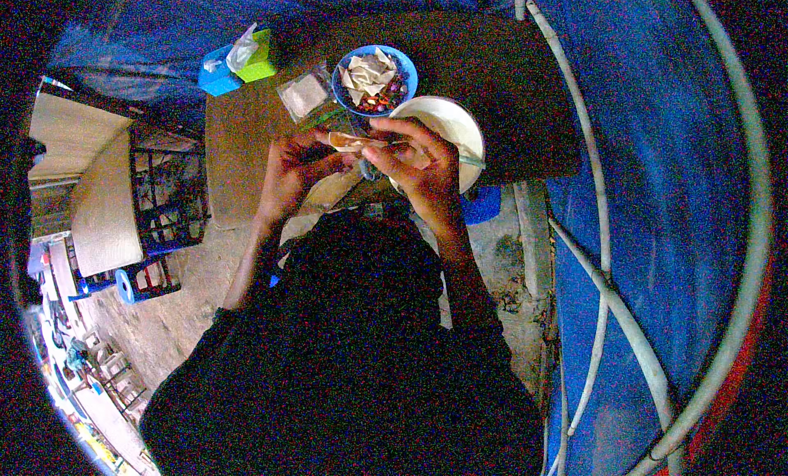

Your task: The person assembles small food packets by placing a filling onto a wrapper, folding it into a triangular shape, and placing the finished packet into a blue bowl. The process is repeated multiple times using a spoon to scoop filling from a white bowl.

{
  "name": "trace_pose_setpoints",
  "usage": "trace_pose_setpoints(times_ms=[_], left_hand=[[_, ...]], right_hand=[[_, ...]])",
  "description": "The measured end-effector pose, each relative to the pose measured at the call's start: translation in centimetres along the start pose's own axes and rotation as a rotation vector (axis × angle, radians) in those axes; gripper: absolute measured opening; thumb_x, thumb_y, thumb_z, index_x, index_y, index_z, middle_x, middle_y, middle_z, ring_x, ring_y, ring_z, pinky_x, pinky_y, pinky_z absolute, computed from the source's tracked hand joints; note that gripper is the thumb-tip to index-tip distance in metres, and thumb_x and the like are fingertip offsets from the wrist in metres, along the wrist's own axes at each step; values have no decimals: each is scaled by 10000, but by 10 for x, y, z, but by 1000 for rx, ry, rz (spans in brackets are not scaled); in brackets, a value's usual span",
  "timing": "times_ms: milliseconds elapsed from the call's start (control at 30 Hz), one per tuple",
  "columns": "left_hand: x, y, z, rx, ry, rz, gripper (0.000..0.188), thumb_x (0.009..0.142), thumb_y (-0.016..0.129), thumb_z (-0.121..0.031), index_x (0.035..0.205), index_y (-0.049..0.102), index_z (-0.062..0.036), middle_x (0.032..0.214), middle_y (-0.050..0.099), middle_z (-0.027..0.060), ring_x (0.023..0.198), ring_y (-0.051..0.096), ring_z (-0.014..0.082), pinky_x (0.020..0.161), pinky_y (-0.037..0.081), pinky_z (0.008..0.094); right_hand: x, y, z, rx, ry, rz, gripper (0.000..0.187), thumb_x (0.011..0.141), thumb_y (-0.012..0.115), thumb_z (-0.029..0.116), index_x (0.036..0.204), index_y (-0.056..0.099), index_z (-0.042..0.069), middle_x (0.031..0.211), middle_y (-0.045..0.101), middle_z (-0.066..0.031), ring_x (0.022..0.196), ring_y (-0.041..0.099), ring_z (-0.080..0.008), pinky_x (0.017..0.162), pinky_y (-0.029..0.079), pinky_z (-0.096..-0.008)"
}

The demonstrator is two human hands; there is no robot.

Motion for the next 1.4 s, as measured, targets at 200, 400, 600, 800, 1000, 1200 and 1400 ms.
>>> trace_pose_setpoints(times_ms=[200, 400, 600, 800, 1000, 1200, 1400], left_hand=[[3, 2, -4, 36, 53, 51, 207, 833, 690, -95, 1021, 690, -10, 958, 700, 70, 839, 632, 108, 760, 509, 264], [3, 0, -8, 214, 33, 33, 169, 802, 700, -67, 960, 700, -6, 893, 695, 72, 799, 649, 138, 741, 512, 266], [6, 2, -12, 207, 89, 19, 157, 783, 714, -53, 932, 705, -3, 893, 695, 81, 801, 646, 141, 735, 512, 269], [8, 3, -6, 161, 74, 65, 141, 787, 699, -26, 926, 702, 0, 898, 695, 77, 842, 646, 150, 753, 516, 274], [16, -2, 4, 94, 21, 45, 179, 835, 685, -106, 988, 695, -14, 934, 703, 61, 848, 627, 111, 786, 493, 263], [17, -1, 29, 32, -205, 28, 167, 836, 681, -108, 977, 690, -18, 936, 694, 58, 886, 628, 124, 807, 490, 275], [15, -6, 50, -160, -281, -115, 204, 830, 676, -85, 1011, 645, 4, 950, 680, 90, 900, 638, 167, 824, 497, 287]], right_hand=[[6, 3, 14, -259, -312, 104, 154, 757, 718, 44, 910, 703, 42, 958, 654, -79, 926, 624, -198, 858, 474, -319], [7, 5, 19, -361, -389, 229, 129, 781, 705, 45, 910, 706, 44, 907, 629, -77, 849, 615, -180, 762, 491, -293], [16, 2, 9, -295, -323, 276, 129, 794, 708, 60, 919, 701, 29, 875, 639, -78, 801, 628, -150, 682, 512, -254], [20, -2, -2, -155, -115, 265, 164, 819, 701, 79, 953, 691, -13, 907, 664, -96, 820, 658, -155, 720, 543, -260], [22, -1, -16, -48, 49, 260, 186, 802, 695, 51, 963, 677, -39, 975, 658, -106, 896, 635, -164, 843, 503, -281], [21, -6, -40, -33, 208, 234, 237, 802, 702, 99, 985, 670, -48, 989, 668, -100, 926, 635, -163, 847, 490, -279], [21, -4, -65, -17, 163, 187, 316, 792, 711, 93, 1056, 623, -56, 999, 661, -104, 932, 635, -163, 863, 488, -283]])
Point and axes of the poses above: each hand's wrist, its own x-axis towards the middle knuckle, its own y-axis out of the palm, z = x × y, the point moved 6 cm from there along x, towards the middle knuckle
